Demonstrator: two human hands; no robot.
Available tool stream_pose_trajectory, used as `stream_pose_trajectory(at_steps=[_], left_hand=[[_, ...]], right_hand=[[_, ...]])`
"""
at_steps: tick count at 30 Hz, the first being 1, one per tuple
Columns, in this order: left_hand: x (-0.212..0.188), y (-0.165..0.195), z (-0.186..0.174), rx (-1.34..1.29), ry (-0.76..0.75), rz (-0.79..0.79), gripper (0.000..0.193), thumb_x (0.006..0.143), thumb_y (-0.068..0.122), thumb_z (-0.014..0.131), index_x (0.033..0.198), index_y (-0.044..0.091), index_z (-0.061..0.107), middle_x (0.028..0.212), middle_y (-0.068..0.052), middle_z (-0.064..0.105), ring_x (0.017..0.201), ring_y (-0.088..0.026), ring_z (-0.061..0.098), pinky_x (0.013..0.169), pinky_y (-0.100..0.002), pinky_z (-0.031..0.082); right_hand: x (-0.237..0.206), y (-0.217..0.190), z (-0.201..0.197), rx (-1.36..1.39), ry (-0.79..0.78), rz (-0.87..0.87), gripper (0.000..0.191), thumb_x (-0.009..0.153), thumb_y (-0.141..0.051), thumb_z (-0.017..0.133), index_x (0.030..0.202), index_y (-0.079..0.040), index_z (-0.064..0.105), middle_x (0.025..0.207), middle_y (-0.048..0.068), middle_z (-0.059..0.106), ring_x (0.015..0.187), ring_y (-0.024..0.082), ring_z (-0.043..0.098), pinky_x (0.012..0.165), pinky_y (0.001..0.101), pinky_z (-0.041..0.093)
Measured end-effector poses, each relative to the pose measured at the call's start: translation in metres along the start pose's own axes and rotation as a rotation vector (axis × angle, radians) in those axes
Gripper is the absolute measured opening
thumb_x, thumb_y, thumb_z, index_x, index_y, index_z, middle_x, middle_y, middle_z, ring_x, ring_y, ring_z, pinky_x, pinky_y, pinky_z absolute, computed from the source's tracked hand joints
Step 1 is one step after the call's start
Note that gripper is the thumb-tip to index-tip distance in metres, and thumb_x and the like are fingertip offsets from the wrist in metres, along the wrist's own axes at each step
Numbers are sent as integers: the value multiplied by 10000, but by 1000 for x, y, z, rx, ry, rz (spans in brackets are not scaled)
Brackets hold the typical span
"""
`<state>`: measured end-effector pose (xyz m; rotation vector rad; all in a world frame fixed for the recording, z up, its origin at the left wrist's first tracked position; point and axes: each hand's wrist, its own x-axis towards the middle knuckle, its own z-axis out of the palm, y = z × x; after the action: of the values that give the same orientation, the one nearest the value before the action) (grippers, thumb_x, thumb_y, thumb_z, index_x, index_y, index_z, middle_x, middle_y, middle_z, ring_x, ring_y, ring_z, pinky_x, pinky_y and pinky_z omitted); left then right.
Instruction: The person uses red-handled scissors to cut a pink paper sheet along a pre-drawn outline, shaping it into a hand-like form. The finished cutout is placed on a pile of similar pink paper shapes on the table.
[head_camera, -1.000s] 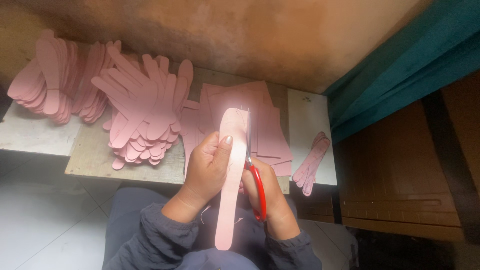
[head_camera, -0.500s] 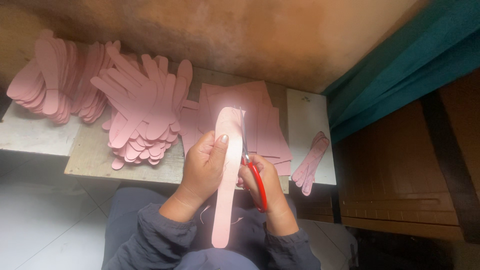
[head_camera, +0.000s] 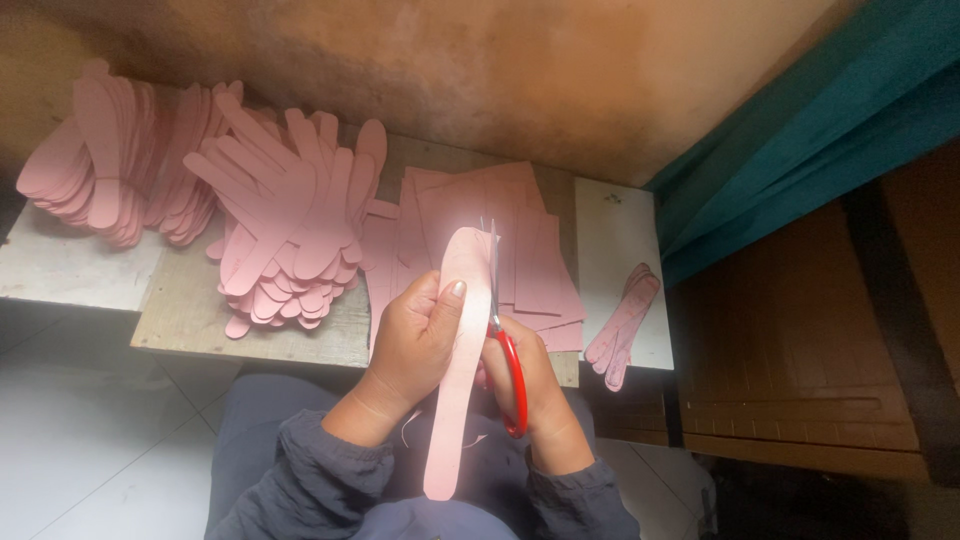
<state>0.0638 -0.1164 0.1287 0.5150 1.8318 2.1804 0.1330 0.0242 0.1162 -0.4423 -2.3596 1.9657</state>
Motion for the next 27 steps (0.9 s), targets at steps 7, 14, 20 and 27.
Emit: stream_pose_trajectory(at_steps=[7, 14, 20, 27], left_hand=[[1, -2, -3, 55, 8, 43, 260, 1059, 250, 539, 944, 36, 631, 767, -11, 663, 702, -52, 587, 629, -251, 511], [4, -3, -7, 37, -9, -15, 246, 1040, 253, 539, 965, 44, 644, 760, 12, 656, 692, -37, 574, 618, -247, 503], [6, -3, -12, -13, -54, -59, 267, 1047, 256, 538, 1000, 25, 663, 787, 3, 660, 703, -44, 568, 624, -248, 498], [4, 1, -17, -99, -213, -156, 278, 1035, 248, 535, 1073, 3, 659, 886, -27, 713, 766, -61, 627, 680, -246, 538]], right_hand=[[-1, -2, 0, -34, 21, 46, 231, 910, -155, 517, 851, 9, 668, 641, 26, 586, 528, 102, 535, 484, 268, 463], [-2, -4, -1, -50, 24, 41, 215, 893, -155, 539, 865, -9, 694, 615, 11, 586, 485, 96, 516, 453, 272, 447], [-2, -8, -3, -83, 9, 86, 212, 906, -171, 561, 837, -4, 673, 599, 14, 558, 479, 102, 506, 453, 278, 436], [-2, -15, -9, -152, -13, 52, 177, 863, -133, 531, 849, -8, 655, 600, 35, 588, 532, 122, 554, 504, 282, 465]])
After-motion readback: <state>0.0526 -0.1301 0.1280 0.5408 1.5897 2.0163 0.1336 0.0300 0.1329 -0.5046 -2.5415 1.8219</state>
